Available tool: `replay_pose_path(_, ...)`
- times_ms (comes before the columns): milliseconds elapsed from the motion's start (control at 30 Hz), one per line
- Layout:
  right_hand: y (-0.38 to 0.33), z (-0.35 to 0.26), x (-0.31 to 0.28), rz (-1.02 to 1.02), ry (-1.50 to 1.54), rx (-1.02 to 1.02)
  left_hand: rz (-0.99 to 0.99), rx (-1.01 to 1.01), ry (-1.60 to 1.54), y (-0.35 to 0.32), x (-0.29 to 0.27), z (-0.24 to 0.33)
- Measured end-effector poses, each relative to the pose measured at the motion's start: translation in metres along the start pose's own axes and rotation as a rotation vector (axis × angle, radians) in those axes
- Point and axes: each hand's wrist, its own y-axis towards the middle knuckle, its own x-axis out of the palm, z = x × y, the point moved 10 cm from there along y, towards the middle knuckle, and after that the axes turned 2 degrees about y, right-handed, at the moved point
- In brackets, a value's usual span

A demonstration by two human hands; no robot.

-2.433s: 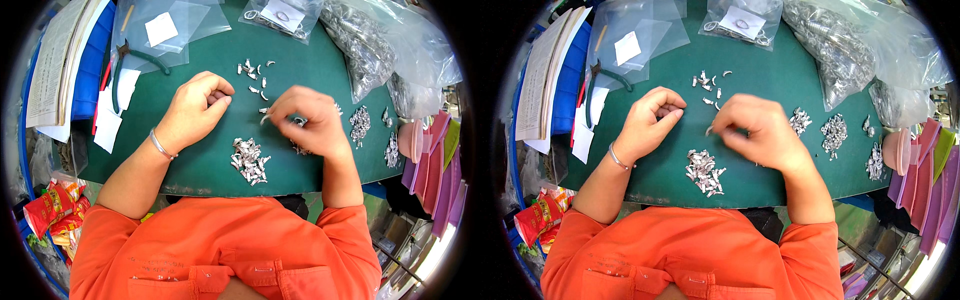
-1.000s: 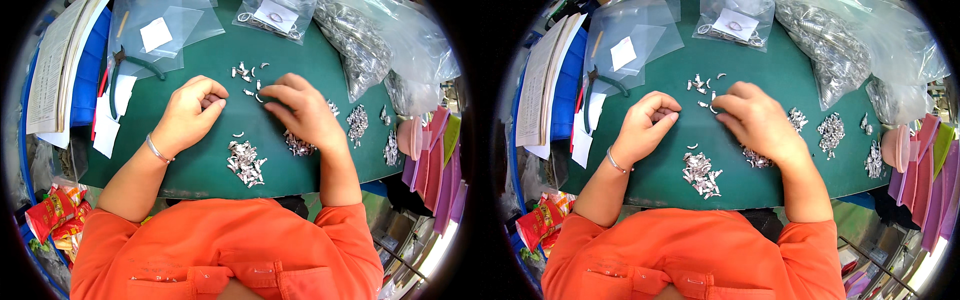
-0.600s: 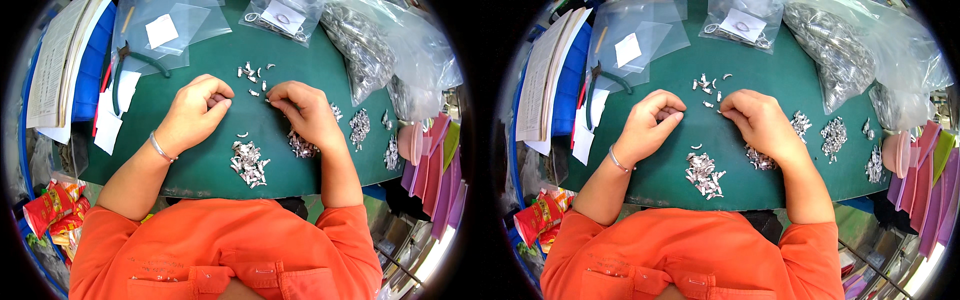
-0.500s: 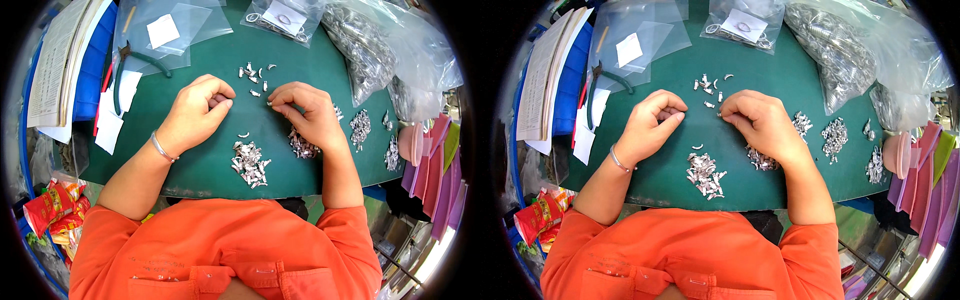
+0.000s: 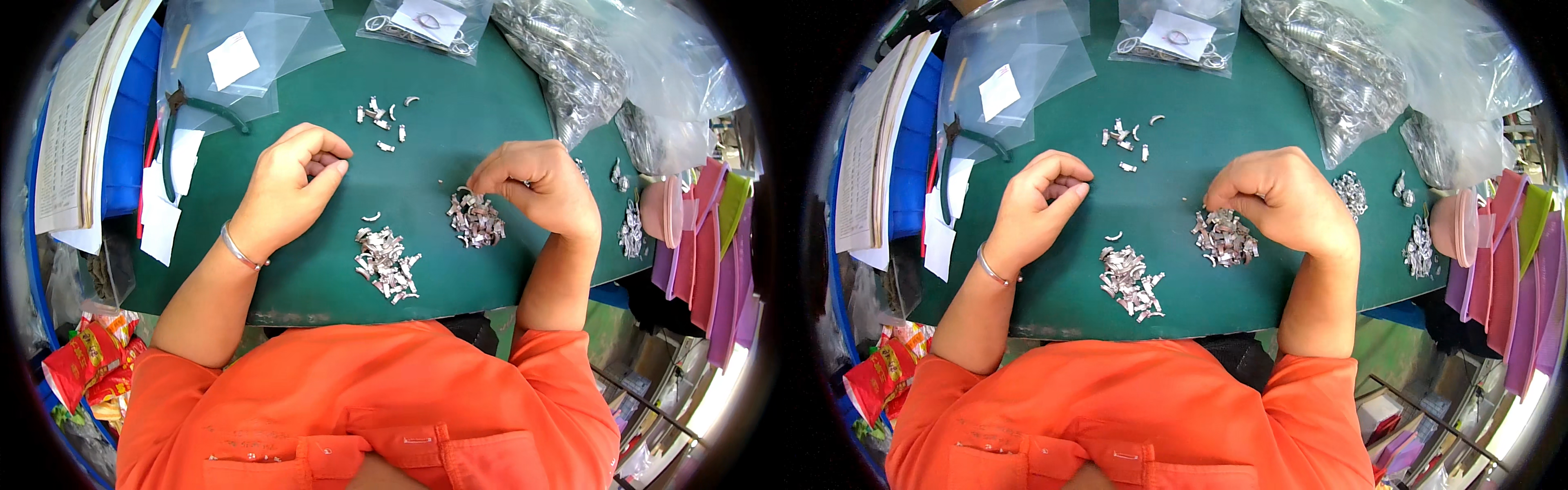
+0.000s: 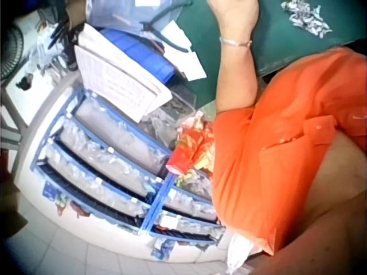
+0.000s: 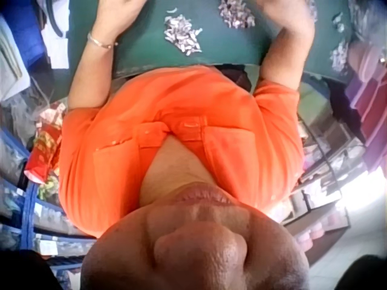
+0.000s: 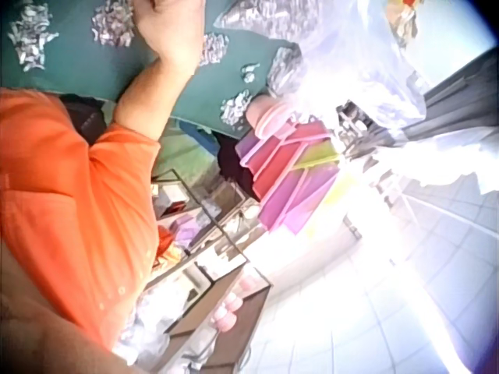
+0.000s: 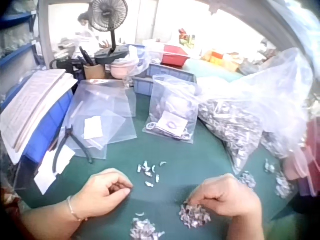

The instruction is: The person sorts small silver metallic components on a green workbench, separating them into piles. They then transfer the sorted components into a small plastic bag and write on a label with a red pencil before placing the label into the bag.

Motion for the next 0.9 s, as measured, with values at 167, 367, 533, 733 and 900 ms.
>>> replay_pose_path(167,-0.002,0.005,0.009,-0.108,-0.049,0.037,0.005,-0.007,-0.039,-0.001,0.0,-0.002)
replay_pose_path(367,0.031,-0.017,0.024,0.371,-0.295,-0.211,-0.01,-0.003,-0.019,0.001,0.001,0.001)
replay_pose_path(533,0.04,-0.001,0.044,0.095,-0.286,-0.138,-0.003,0.0,-0.018,-0.001,-0.001,0.0)
replay_pose_path(733,0.031,0.01,0.02,0.298,-0.152,-0.006,-0.009,0.01,-0.029,0.0,0.001,0.0)
replay_pose_path(900,0.035,0.003,0.034,0.239,-0.31,-0.089,0.001,0.015,-0.02,-0.001,-0.001,0.001)
